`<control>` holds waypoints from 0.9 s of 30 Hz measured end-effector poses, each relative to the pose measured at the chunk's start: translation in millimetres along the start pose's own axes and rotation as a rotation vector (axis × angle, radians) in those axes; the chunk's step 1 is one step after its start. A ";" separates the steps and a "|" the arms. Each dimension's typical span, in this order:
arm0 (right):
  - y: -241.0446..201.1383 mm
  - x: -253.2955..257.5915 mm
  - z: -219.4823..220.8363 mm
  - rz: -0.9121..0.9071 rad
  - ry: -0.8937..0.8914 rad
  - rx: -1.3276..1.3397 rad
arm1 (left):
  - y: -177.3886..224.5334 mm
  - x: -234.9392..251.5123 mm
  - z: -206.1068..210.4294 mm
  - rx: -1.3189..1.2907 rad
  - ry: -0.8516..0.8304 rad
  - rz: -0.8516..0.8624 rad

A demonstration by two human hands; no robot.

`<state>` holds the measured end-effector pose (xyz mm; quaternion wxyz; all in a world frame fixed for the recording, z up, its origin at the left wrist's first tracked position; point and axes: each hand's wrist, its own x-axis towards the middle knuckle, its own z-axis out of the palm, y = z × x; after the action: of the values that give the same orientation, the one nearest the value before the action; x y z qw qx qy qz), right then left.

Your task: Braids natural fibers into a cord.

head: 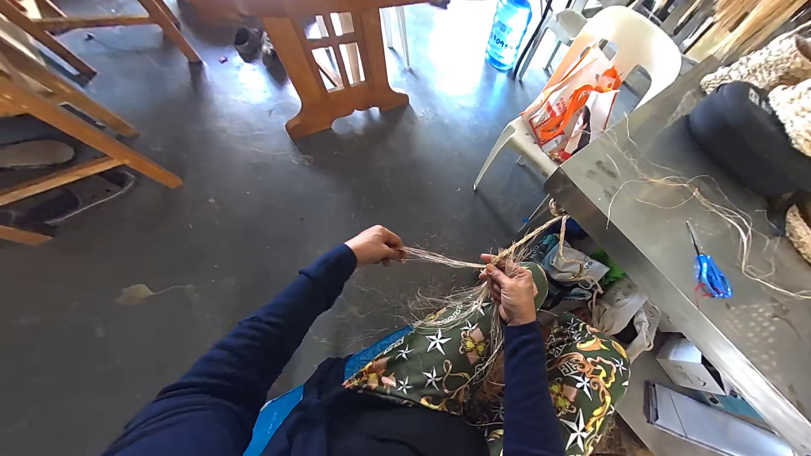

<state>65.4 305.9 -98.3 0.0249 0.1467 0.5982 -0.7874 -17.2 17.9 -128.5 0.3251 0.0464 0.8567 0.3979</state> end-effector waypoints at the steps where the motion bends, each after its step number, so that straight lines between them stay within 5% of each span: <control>1: 0.0 0.5 0.4 0.002 0.007 0.002 | -11.4 0.7 -3.6 -0.005 0.017 -0.008; 6: -0.8 1.1 3.7 0.024 0.024 0.007 | -49.9 -5.0 -22.6 0.079 0.130 -0.005; 11: 0.0 1.7 3.4 0.030 0.014 0.016 | -44.4 -29.8 -42.7 -0.559 -0.087 0.384; 19: -1.0 1.4 3.9 0.034 0.009 0.035 | 46.3 -8.5 19.7 -0.202 -0.149 0.425; 27: -0.1 1.0 1.7 0.014 0.000 0.015 | 47.9 8.5 43.6 -0.194 -0.055 0.557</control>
<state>64.0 304.5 -98.0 0.0297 0.1510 0.5914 -0.7916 -6.5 81.7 -119.4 0.2295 0.2590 0.7598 0.5505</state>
